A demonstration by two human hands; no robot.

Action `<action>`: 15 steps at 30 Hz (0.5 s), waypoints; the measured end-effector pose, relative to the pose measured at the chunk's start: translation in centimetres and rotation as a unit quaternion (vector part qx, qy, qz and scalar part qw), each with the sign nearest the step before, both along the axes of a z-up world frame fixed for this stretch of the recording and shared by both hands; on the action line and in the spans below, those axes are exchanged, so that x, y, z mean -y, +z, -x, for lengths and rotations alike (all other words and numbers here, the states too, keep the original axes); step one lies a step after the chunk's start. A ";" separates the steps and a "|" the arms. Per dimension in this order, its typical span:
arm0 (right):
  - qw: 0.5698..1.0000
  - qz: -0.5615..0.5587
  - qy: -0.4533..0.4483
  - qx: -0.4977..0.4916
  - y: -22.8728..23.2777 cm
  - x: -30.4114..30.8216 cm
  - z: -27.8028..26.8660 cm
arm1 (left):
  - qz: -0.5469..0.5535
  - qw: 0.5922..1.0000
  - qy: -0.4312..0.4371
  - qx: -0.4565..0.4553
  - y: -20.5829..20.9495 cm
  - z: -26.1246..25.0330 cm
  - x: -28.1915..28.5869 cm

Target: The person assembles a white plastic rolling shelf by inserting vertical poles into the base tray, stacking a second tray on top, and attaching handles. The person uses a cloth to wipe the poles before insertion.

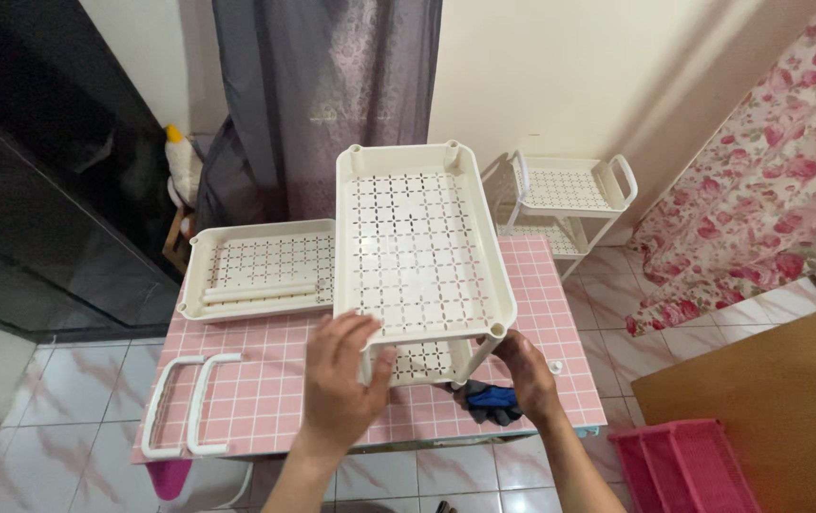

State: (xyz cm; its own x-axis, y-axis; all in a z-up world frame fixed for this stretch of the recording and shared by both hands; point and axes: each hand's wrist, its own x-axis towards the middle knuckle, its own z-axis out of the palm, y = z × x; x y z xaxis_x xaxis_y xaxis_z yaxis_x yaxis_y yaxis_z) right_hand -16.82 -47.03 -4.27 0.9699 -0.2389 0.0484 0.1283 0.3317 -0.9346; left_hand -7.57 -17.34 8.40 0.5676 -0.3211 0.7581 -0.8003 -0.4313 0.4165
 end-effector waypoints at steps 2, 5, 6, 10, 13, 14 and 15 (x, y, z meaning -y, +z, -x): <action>0.993 -0.082 -0.018 -0.078 -0.4 0.0 -0.3 | -0.029 0.999 -0.039 0.002 0.9 2.9 2.0; 0.995 -0.095 0.036 0.020 -1.7 0.1 -1.0 | -0.075 0.995 -0.059 0.017 1.7 4.1 5.7; 0.994 -0.099 0.036 0.014 -2.3 0.1 -1.3 | -0.091 0.994 -0.058 0.026 1.6 4.1 6.9; 0.992 -0.120 0.023 -0.017 -3.6 -0.3 -2.2 | -0.105 0.993 -0.059 0.005 0.2 3.8 9.6; 0.993 -0.112 0.031 -0.004 -3.7 -0.3 -2.6 | -0.101 0.994 -0.048 0.001 -1.2 3.7 10.6; 0.994 -0.106 0.037 0.008 -3.7 -0.3 -2.8 | -0.098 0.994 -0.045 0.002 -1.5 3.8 10.9; 0.994 -0.101 0.041 0.012 -3.7 -0.3 -2.9 | -0.095 0.995 -0.041 0.003 -1.7 3.8 11.0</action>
